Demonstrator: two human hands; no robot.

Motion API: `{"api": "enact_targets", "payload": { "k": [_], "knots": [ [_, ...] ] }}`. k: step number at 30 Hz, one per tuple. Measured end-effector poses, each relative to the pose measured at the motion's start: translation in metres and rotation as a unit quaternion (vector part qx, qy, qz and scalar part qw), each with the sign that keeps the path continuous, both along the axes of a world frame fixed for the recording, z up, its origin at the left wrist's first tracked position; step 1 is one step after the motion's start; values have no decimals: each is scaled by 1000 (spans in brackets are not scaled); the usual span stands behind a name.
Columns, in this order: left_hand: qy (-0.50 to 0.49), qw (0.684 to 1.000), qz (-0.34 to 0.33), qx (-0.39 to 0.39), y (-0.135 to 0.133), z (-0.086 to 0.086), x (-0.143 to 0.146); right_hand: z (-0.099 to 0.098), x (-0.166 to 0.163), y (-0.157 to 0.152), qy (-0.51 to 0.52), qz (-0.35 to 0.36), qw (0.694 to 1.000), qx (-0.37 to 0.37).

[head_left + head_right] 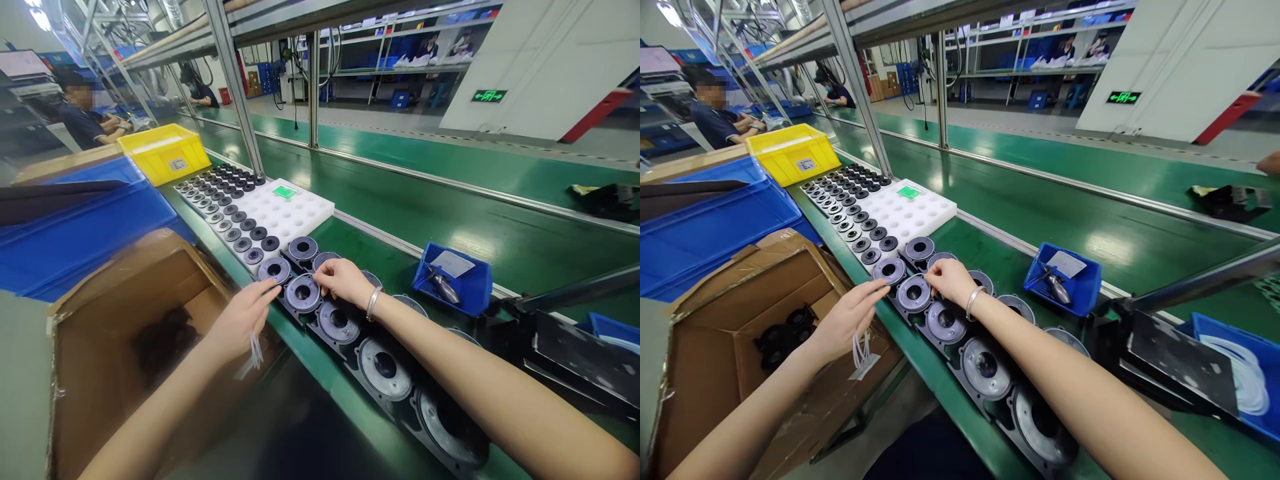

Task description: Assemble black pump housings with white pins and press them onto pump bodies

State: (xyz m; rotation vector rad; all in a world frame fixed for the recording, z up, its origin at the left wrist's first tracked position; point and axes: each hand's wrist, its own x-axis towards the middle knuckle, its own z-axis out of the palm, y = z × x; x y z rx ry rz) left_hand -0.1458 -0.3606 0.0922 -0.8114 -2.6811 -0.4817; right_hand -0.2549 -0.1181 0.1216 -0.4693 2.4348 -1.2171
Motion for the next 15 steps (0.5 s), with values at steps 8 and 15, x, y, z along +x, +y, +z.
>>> {"api": "enact_targets", "payload": {
  "k": [8, 15],
  "knots": [
    [8, 991, -107, -79, 12, -17, -6, 0, -1, -4, 62, 27, 996, 57],
    [-26, 993, -110, -33, 6, -17, -6, 5, 0, -5, 77, 38, 991, 103]
  ]
}}
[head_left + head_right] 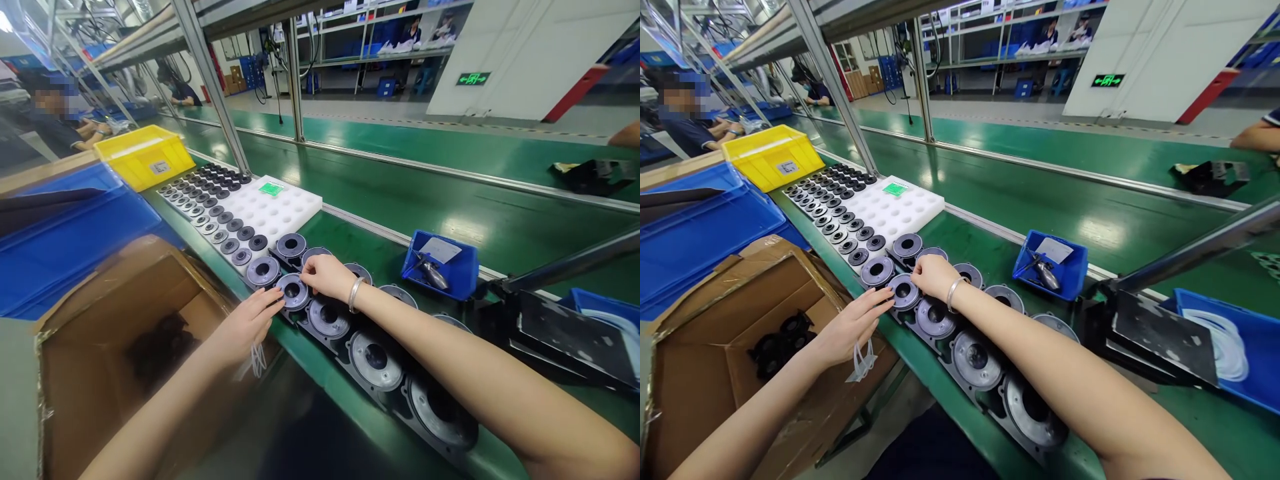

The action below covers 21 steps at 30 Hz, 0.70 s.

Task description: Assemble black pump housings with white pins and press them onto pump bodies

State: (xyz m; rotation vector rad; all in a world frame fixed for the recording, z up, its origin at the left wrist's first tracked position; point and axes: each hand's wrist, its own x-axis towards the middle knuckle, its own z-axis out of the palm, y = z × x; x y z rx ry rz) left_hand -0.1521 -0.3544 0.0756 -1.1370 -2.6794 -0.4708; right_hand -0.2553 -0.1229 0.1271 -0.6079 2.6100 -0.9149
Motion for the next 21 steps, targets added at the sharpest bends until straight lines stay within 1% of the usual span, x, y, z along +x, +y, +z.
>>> {"api": "enact_targets", "payload": {
  "k": [4, 7, 13, 17, 21],
  "knots": [
    [-37, 999, -21, 14, -3, 5, -2, 4, 2, 1, 10, 9, 1000, 24],
    [-44, 998, -39, 5, -2, 9, -5, 5, 2, 3, 14, 16, 999, 38],
    [-51, 995, -74, -48, 4, 18, -19, 9, 2, 2, 16, 16, 998, 56],
    [-59, 986, -101, -116, 1, 23, -29, 10, 1, 1, 12, 22, 998, 61],
    [-65, 980, -118, -146, -4, 24, -33, 9, -2, 0, 8, 27, 997, 68]
  ]
}}
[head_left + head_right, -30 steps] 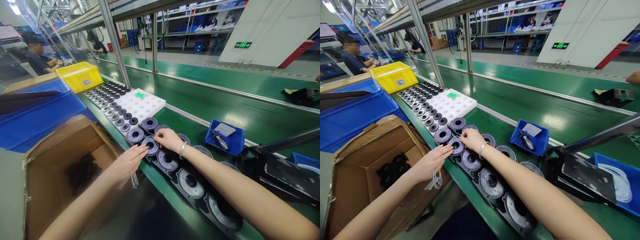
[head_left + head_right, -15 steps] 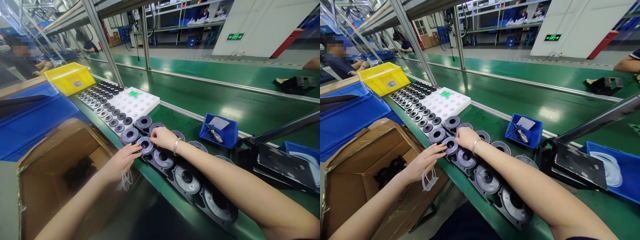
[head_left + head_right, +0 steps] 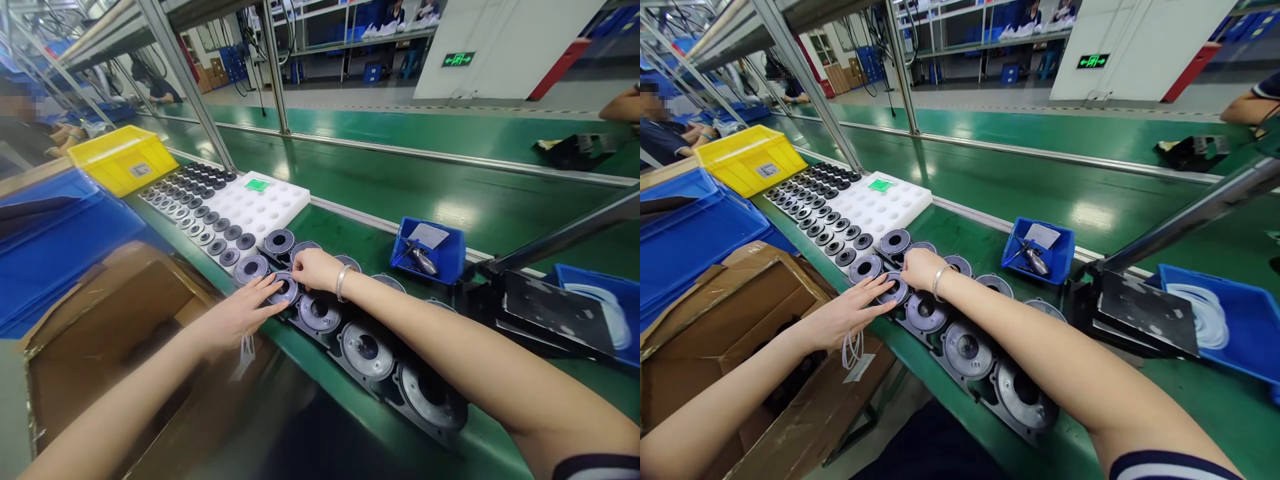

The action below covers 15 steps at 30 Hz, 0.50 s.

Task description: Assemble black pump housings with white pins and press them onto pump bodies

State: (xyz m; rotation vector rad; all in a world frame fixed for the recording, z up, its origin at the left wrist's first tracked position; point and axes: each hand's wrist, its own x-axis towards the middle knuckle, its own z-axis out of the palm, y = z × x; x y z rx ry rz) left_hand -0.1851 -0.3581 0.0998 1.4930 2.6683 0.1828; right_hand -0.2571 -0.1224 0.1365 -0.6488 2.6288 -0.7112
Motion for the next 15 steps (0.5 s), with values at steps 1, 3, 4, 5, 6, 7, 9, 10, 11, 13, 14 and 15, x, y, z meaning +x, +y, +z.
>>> {"api": "enact_targets", "payload": {
  "k": [1, 3, 4, 5, 6, 7, 9, 10, 11, 13, 14, 15],
  "knots": [
    [0, 1000, 1, -2, 0, 0, 0, 0, 0, -1, 1, -1, 1000, 3],
    [3, 1000, 12, -6, 2, 0, 2, 0, 0, -3, 9, -7, 1000, 12],
    [5, 1000, 19, -7, 3, -1, 3, 0, 0, -5, 14, -11, 1000, 17],
    [8, 1000, 26, -8, 4, -1, 4, 1, 0, -7, 19, -15, 999, 23],
    [10, 999, 32, -8, 5, -1, 5, 1, 0, -9, 23, -18, 999, 29],
    [12, 999, 37, -7, 6, -1, 6, 2, -2, -11, 26, -19, 999, 37],
    [14, 999, 42, -2, 7, -2, 7, 4, -5, -14, 23, -18, 998, 52],
    [14, 999, 44, 0, 8, -2, 8, 5, -7, -14, 16, -14, 998, 60],
    [14, 999, 45, -2, 8, -2, 8, 6, -8, -14, 7, -9, 998, 68],
    [18, 999, 49, -13, 7, -3, 9, 8, -9, -11, -9, 2, 997, 83],
    [21, 998, 50, -19, 7, -4, 9, 8, -8, -9, -12, 8, 996, 87],
    [26, 998, 51, -24, 7, -4, 9, 8, -7, -6, -11, 11, 996, 90]
  ]
}}
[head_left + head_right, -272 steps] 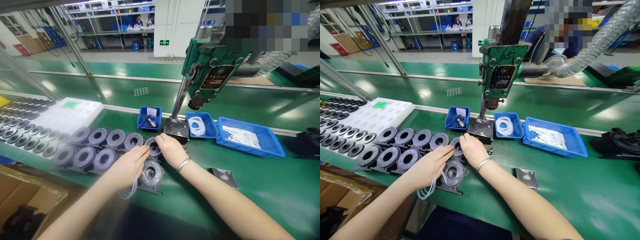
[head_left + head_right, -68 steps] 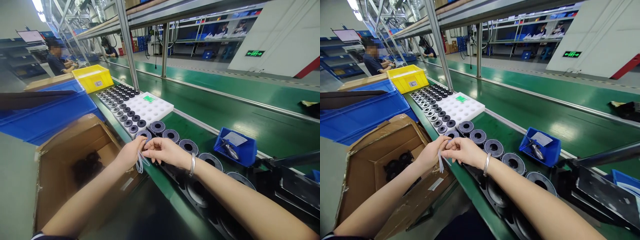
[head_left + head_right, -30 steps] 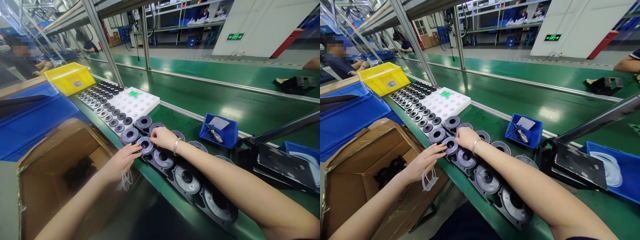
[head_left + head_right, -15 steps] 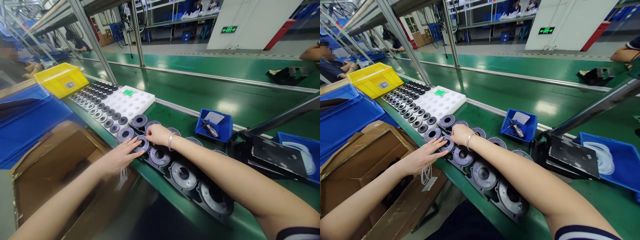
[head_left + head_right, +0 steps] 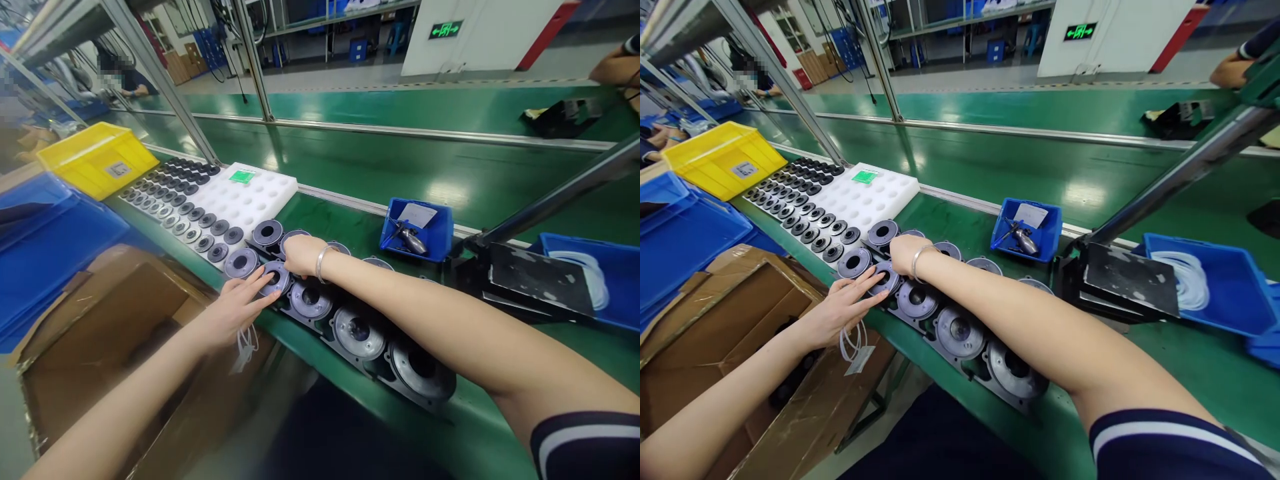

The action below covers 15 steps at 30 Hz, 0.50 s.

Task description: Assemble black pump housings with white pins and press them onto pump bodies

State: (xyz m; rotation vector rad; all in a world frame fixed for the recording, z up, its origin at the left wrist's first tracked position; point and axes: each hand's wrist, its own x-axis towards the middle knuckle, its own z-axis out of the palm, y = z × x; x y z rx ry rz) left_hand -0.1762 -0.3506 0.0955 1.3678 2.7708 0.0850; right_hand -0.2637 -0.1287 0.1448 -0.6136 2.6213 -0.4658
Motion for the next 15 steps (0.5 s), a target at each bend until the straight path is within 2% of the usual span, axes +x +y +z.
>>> {"api": "enact_targets", "payload": {
  "k": [5, 10, 13, 15],
  "knots": [
    [16, 1000, 9, 4, 3, -4, 4, -6, 14, 9, 35, -7, 999, -12],
    [58, 996, 38, 50, 4, -19, 12, -15, 18, 14, 88, -51, 994, -46],
    [67, 992, 65, 83, 7, -24, 19, -9, 21, 22, 126, -76, 987, -71],
    [59, 979, 123, 152, 13, -21, 24, 0, 28, 28, 147, -78, 980, -108]
  ]
}}
